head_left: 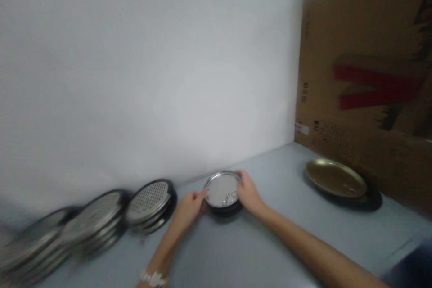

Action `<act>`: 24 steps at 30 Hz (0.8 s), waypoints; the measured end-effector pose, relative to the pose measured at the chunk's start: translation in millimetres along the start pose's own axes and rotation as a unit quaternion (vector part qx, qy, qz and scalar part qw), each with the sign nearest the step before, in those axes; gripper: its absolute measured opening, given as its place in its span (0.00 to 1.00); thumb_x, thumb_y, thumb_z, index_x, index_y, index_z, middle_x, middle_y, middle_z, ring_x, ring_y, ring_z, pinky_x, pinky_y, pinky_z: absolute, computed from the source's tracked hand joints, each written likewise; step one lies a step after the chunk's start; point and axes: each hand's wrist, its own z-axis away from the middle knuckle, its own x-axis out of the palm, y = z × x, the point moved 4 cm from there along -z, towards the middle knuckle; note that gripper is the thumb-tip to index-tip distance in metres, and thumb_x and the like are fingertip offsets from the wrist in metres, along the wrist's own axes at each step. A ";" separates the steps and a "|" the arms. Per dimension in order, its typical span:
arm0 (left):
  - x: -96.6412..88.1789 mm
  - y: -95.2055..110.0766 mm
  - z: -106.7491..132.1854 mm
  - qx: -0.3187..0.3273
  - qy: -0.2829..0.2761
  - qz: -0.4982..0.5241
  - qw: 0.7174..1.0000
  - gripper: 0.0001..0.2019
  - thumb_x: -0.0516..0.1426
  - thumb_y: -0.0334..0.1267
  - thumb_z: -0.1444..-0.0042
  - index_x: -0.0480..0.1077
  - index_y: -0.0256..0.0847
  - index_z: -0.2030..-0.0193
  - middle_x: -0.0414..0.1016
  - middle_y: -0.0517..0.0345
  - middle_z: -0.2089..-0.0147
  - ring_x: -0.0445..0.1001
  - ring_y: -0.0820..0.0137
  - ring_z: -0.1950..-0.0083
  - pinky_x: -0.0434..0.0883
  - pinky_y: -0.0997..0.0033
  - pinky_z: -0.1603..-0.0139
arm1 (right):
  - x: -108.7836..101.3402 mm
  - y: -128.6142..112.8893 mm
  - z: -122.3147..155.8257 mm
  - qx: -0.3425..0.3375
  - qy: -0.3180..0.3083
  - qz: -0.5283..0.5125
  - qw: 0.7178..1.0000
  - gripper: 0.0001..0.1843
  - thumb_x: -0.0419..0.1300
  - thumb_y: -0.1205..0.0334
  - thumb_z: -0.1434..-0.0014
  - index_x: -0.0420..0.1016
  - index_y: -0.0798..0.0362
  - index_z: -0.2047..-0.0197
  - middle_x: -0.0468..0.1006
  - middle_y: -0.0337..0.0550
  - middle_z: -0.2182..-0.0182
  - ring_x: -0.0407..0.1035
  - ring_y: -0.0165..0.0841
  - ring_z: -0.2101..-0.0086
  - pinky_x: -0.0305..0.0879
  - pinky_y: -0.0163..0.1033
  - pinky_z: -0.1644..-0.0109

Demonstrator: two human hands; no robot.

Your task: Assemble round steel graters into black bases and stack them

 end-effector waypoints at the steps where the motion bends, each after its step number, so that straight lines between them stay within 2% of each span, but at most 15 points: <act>1: -6.8 -13.0 5.4 -0.003 -0.007 -0.022 1.000 0.31 0.49 0.70 0.51 0.66 0.40 0.78 0.71 0.56 0.82 0.69 0.66 0.79 0.61 0.69 0.73 | 12.2 0.7 2.7 -0.004 -0.022 -0.006 1.000 0.22 0.49 0.73 0.47 0.73 0.55 0.51 0.79 0.51 0.53 0.73 0.40 0.51 0.66 0.47 0.41; 3: -14.2 -31.7 16.1 -0.006 -0.027 -0.043 0.999 0.33 0.48 0.72 0.51 0.66 0.40 0.78 0.71 0.55 0.82 0.70 0.66 0.79 0.62 0.69 0.73 | 28.3 1.6 8.3 -0.014 -0.061 -0.015 0.998 0.21 0.49 0.73 0.46 0.74 0.53 0.52 0.80 0.50 0.53 0.73 0.39 0.51 0.66 0.47 0.41; 6: -14.7 -44.2 28.2 -0.008 -0.044 -0.026 0.999 0.32 0.46 0.71 0.49 0.66 0.41 0.77 0.69 0.57 0.83 0.68 0.67 0.80 0.61 0.70 0.74 | 36.6 2.9 14.5 -0.027 -0.099 -0.017 0.995 0.21 0.49 0.73 0.43 0.74 0.52 0.51 0.79 0.49 0.52 0.73 0.38 0.50 0.64 0.48 0.39; 11: -7.6 -47.0 36.5 0.013 -0.041 -0.033 0.999 0.25 0.46 0.59 0.41 0.65 0.42 0.77 0.68 0.59 0.83 0.66 0.68 0.80 0.59 0.71 0.74 | 31.6 2.8 18.0 -0.038 -0.140 -0.006 0.989 0.19 0.51 0.69 0.42 0.75 0.51 0.50 0.79 0.48 0.51 0.72 0.38 0.49 0.63 0.48 0.39; 15: -7.9 -46.9 39.3 0.020 -0.034 -0.040 0.998 0.24 0.45 0.55 0.40 0.65 0.42 0.78 0.68 0.58 0.83 0.68 0.67 0.79 0.60 0.71 0.73 | 23.4 -5.6 21.9 -0.043 -0.156 0.001 0.987 0.18 0.54 0.61 0.39 0.75 0.52 0.48 0.79 0.49 0.50 0.71 0.41 0.48 0.63 0.51 0.38; 20: -18.7 -46.9 38.7 0.024 0.037 -0.049 0.998 0.17 0.48 0.48 0.41 0.66 0.42 0.74 0.71 0.59 0.79 0.71 0.67 0.76 0.62 0.71 0.70 | 16.0 -11.8 23.9 -0.021 -0.166 -0.004 0.986 0.24 0.50 0.52 0.34 0.73 0.52 0.42 0.75 0.50 0.42 0.67 0.41 0.41 0.56 0.51 0.33; 24: -22.3 -55.3 34.8 0.024 0.067 -0.019 0.997 0.12 0.50 0.43 0.42 0.70 0.39 0.64 0.74 0.59 0.75 0.73 0.66 0.74 0.65 0.71 0.69 | 14.6 -0.1 20.4 -0.021 -0.166 0.050 0.985 0.24 0.48 0.59 0.35 0.72 0.55 0.40 0.77 0.51 0.45 0.70 0.41 0.44 0.59 0.53 0.35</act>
